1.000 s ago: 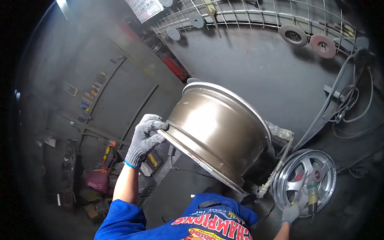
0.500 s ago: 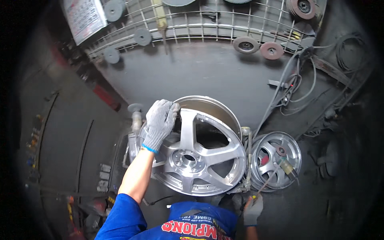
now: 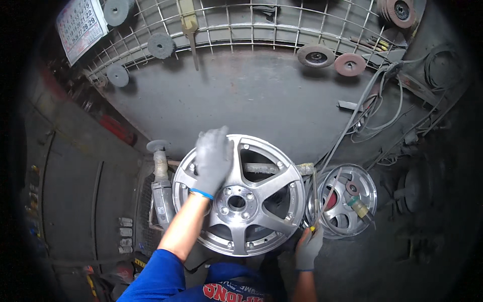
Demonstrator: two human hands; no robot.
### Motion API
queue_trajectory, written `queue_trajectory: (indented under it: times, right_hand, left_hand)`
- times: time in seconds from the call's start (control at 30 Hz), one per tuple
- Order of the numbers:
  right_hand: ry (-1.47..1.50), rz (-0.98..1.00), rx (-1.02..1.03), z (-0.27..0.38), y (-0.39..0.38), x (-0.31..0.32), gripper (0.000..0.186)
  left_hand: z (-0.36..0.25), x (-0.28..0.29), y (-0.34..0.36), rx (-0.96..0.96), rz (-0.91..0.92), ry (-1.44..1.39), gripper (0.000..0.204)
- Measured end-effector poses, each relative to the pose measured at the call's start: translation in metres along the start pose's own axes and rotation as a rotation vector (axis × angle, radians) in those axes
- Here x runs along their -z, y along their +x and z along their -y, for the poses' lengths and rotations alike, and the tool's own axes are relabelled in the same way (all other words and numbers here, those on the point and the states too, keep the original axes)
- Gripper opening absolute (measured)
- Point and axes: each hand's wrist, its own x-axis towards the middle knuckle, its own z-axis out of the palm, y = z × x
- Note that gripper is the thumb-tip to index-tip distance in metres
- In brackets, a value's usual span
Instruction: The person uses a powered angle grinder on a metal wheel rim and then scrapes the edges of two different wheel rims with a hand file.
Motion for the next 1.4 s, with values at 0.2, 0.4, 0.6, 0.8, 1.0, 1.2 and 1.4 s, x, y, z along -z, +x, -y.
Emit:
queue_trajectory:
  times: [0.2, 0.4, 0.6, 0.8, 1.0, 1.2, 1.4]
  right_hand:
    - [0.043, 0.033, 0.093, 0.013, 0.029, -0.026, 0.038]
    - [0.030, 0.098, 0.060, 0.013, 0.039, -0.031, 0.042]
    - [-0.013, 0.064, 0.222, 0.056, 0.087, -0.018, 0.037]
    - [-0.115, 0.252, 0.539, 0.109, 0.194, -0.038, 0.031]
    - [-0.008, 0.521, 0.440, 0.147, 0.209, -0.064, 0.034]
    - [0.013, 0.338, 0.314, 0.164, 0.170, -0.005, 0.032]
    - [0.564, 0.272, -0.152, 0.151, 0.056, 0.077, 0.024]
  left_hand:
    - [-0.090, -0.031, -0.015, -0.350, 0.098, 0.015, 0.064]
    - [-0.048, -0.025, -0.018, -0.318, 0.088, 0.115, 0.066]
    - [0.031, 0.019, -0.059, 0.160, 0.037, 0.059, 0.067]
    - [0.069, 0.053, -0.253, 0.854, -0.234, -0.168, 0.057]
    - [0.035, -0.010, -0.300, 1.273, -0.112, -0.643, 0.071]
    - [0.080, 0.027, -0.246, 1.010, -0.240, -1.009, 0.056]
    - [0.140, 0.086, -0.062, 0.446, -0.013, -0.658, 0.036]
